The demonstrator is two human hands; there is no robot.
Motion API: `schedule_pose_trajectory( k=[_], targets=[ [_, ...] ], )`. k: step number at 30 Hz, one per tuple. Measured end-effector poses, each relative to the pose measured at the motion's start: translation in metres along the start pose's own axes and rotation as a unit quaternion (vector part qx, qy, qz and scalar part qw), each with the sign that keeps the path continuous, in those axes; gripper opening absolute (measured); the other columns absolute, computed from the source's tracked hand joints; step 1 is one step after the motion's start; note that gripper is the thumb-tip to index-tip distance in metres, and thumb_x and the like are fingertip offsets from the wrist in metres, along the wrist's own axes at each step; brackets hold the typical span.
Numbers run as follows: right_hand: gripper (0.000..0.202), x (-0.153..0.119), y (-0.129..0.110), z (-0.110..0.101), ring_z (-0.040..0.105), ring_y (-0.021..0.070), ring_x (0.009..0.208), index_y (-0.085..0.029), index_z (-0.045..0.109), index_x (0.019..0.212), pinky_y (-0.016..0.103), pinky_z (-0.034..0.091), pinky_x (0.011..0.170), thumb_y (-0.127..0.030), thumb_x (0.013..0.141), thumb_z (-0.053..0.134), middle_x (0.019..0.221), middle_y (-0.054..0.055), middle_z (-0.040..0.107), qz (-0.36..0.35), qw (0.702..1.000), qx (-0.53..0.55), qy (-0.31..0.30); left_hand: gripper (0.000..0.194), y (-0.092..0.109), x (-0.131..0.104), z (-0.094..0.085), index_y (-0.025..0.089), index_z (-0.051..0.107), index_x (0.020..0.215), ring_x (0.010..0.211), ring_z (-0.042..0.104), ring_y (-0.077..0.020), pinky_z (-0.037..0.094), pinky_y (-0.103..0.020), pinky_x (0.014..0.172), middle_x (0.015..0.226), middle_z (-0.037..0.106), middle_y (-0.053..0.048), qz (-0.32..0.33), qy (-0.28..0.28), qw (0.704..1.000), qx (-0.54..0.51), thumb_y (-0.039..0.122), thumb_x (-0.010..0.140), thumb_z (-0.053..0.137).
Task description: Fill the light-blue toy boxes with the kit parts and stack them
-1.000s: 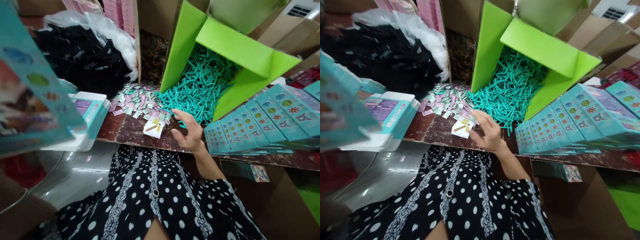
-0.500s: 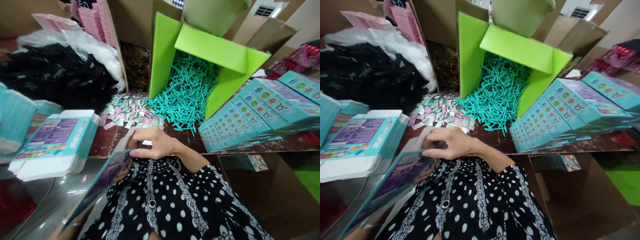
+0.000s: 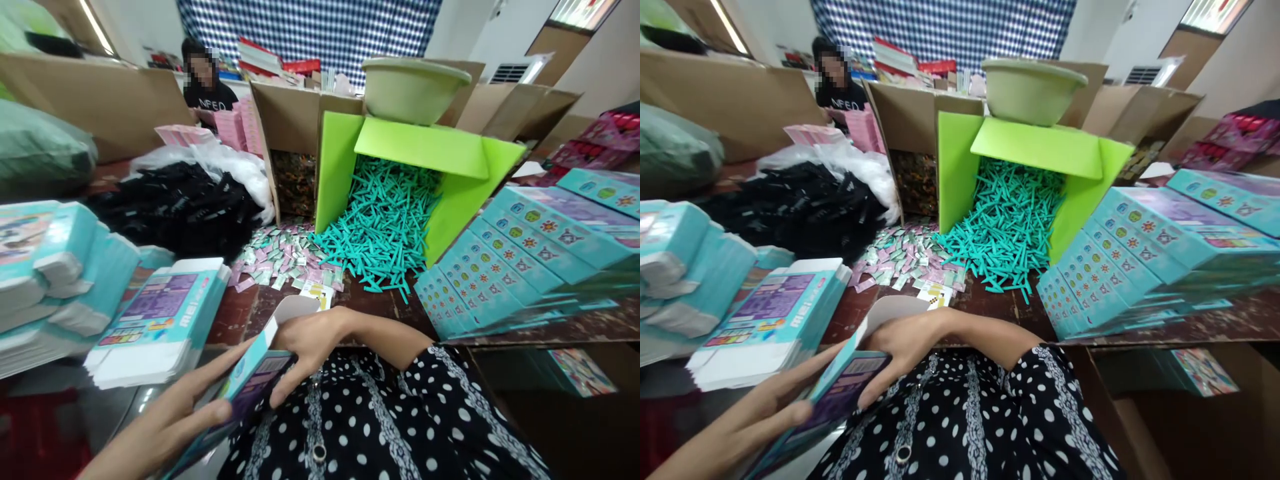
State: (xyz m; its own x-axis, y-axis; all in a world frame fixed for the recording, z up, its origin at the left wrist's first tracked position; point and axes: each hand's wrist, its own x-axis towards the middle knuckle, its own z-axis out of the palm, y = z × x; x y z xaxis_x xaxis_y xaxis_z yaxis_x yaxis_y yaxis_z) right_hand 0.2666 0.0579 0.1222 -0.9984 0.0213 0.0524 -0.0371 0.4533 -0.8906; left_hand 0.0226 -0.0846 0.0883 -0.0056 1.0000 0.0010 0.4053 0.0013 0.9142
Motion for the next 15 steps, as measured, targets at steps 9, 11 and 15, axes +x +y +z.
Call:
schedule_pose_trajectory(
  k=[9,11,15],
  targets=[
    [0.042,0.000,-0.001,-0.003,0.078,0.0215,0.112,-0.019,0.076,0.129,0.033,0.065,0.093,-0.055,0.106,0.070,0.125,0.010,0.081,-0.020,0.931,-0.026,0.364,0.070,-0.020,0.011,0.002,0.025,0.082,0.111,0.090,0.083,-0.0413,0.073,-0.050,0.075,0.097,0.086,-0.009,-0.086,0.241,0.960,-0.114,0.074,0.063,0.098],
    [0.049,-0.002,0.004,-0.009,0.073,0.0240,0.131,-0.022,0.066,0.147,0.041,0.064,0.109,-0.053,0.110,0.064,0.141,0.013,0.075,-0.091,0.857,-0.011,0.506,0.059,-0.022,0.020,0.007,0.026,0.076,0.108,0.087,0.081,-0.0355,0.072,-0.049,0.077,0.098,0.084,-0.005,-0.053,0.366,0.916,-0.156,0.066,0.070,0.097],
    [0.084,0.006,0.028,-0.007,0.066,0.0257,0.140,-0.025,0.036,0.177,0.048,0.054,0.124,-0.060,0.108,0.067,0.160,0.016,0.063,-0.100,0.908,0.045,0.404,0.058,-0.025,0.043,0.025,0.027,0.070,0.133,0.100,0.079,-0.0324,0.069,-0.049,0.092,0.113,0.081,-0.006,-0.006,0.434,0.875,-0.213,0.055,0.086,0.089]
  ],
)
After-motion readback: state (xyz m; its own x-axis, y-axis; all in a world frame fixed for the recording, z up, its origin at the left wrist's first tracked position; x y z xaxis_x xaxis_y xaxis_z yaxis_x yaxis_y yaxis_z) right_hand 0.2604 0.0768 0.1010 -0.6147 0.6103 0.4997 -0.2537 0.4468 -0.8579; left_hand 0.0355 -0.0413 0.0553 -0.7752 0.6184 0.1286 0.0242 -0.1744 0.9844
